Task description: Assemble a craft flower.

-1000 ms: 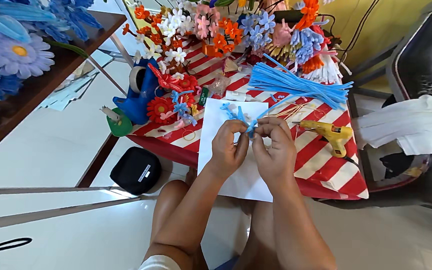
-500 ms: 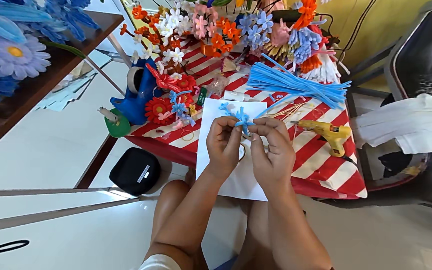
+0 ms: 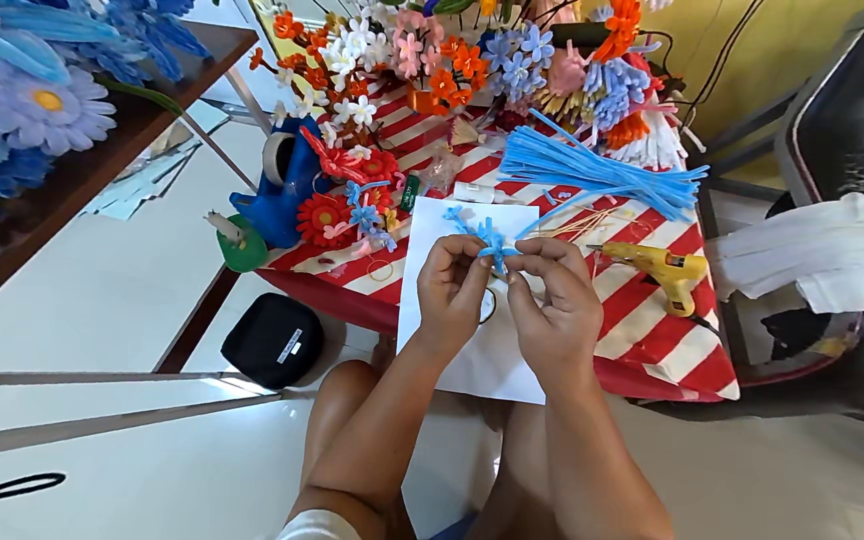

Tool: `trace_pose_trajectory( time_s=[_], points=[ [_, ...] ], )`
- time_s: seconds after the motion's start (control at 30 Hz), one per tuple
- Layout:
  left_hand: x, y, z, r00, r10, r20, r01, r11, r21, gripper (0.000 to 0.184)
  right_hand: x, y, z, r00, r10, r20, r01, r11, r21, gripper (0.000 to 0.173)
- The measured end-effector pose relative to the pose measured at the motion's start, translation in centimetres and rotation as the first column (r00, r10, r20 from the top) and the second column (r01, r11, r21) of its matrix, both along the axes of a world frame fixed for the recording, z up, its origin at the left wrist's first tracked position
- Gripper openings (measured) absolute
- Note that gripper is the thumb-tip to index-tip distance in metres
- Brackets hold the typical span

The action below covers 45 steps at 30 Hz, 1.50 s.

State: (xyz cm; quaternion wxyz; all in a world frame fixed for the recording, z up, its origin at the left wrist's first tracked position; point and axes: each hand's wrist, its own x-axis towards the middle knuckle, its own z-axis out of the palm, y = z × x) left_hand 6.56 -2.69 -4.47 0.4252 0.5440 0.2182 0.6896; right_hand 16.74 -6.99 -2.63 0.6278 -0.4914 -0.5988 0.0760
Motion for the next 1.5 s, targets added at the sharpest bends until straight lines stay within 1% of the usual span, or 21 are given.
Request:
trace_pose_trajectory(
  time_s=[0.1, 0.37, 0.43, 0.53, 0.6, 0.7, 0.8, 0.87, 0.9, 0.97, 1.07, 1.13, 1.2, 1.27, 1.37, 1.43, 1.5],
  points=[
    [0.0, -0.6, 0.9, 0.999, 0.035, -0.033, -0.037, 0.998, -0.058, 0.011, 0.0, 0.1, -0.2, 1.000, 0.004, -0.013, -0.004, 1.000, 0.010, 0.010],
    [0.3, -0.7, 0.7, 1.000, 0.003, -0.017, -0.003, 0.999, -0.043, 0.011, 0.3, 0.4, -0.5, 1.000, -0.031, -0.006, 0.031, 0.998, 0.055, 0.002],
    [0.4, -0.6, 0.4, 0.999, -0.036, 0.005, 0.037, 0.999, -0.016, 0.012, 0.4, 0.4, -0.4, 0.999, -0.046, 0.001, 0.046, 0.997, 0.068, 0.003],
    [0.1, 0.4, -1.1, 0.989, -0.149, 0.001, 0.148, 0.984, 0.099, 0.016, 0.5, 0.4, -0.5, 0.998, -0.068, 0.011, 0.066, 0.994, 0.088, 0.003],
    [0.1, 0.6, -1.5, 0.982, -0.187, 0.010, 0.184, 0.975, 0.127, 0.018, 0.5, 0.4, -0.4, 0.997, -0.077, 0.018, 0.075, 0.992, 0.105, 0.003],
    [0.2, 0.3, -1.2, 0.981, -0.193, 0.036, 0.189, 0.977, 0.099, 0.025, 0.4, 0.4, -0.4, 0.994, -0.102, 0.046, 0.096, 0.988, 0.120, 0.002],
    [0.2, 0.5, -0.9, 0.986, -0.166, 0.023, 0.164, 0.983, 0.082, 0.020, 0.4, 0.6, -0.5, 0.991, -0.122, 0.060, 0.114, 0.985, 0.130, 0.002],
    [0.2, 0.2, -0.3, 0.990, -0.139, 0.019, 0.138, 0.990, 0.041, 0.017, 0.5, 0.6, -0.5, 0.990, -0.123, 0.067, 0.115, 0.987, 0.114, 0.003],
    [0.3, -0.1, 0.3, 0.993, -0.108, 0.039, 0.109, 0.994, -0.003, 0.016, 0.6, 0.5, -0.5, 0.990, -0.120, 0.068, 0.113, 0.988, 0.104, 0.003],
    [0.4, -0.3, 0.6, 0.993, -0.109, 0.054, 0.111, 0.993, -0.046, 0.014, 0.7, 0.4, -0.3, 0.994, -0.098, 0.052, 0.094, 0.993, 0.077, 0.003],
    [0.0, 0.8, -0.9, 0.979, -0.200, 0.046, 0.199, 0.980, 0.015, 0.017, 0.8, 0.2, -0.2, 0.999, -0.007, -0.038, 0.009, 0.999, 0.053, 0.004],
    [-0.1, 1.0, -1.2, 0.974, -0.217, 0.062, 0.218, 0.976, 0.001, 0.017, 1.1, 0.1, -0.1, 0.995, 0.045, -0.093, -0.038, 0.997, 0.066, 0.008],
    [-0.2, 1.1, -1.1, 0.970, -0.226, 0.090, 0.229, 0.973, -0.030, 0.016, 1.8, 0.0, 0.0, 0.993, 0.059, -0.102, -0.050, 0.995, 0.086, 0.009],
    [-0.2, 1.1, -1.1, 0.962, -0.240, 0.129, 0.250, 0.966, -0.065, 0.017, 3.1, -0.3, 0.4, 0.996, 0.034, -0.084, -0.025, 0.993, 0.113, 0.010],
    [-0.4, 1.3, -1.0, 0.944, -0.269, 0.194, 0.293, 0.950, -0.107, 0.016, 6.0, -1.1, 1.3, 0.996, -0.020, -0.092, 0.036, 0.984, 0.177, 0.019],
    [-0.4, 1.5, -1.0, 0.928, -0.287, 0.236, 0.322, 0.938, -0.126, 0.015, 8.4, -1.8, 1.7, 0.987, -0.043, -0.154, 0.082, 0.963, 0.255, 0.026],
    [-0.5, 1.5, -0.9, 0.914, -0.303, 0.269, 0.348, 0.927, -0.140, 0.016, 10.5, -2.7, 1.9, 0.966, -0.055, -0.253, 0.140, 0.934, 0.328, 0.031]
  ],
)
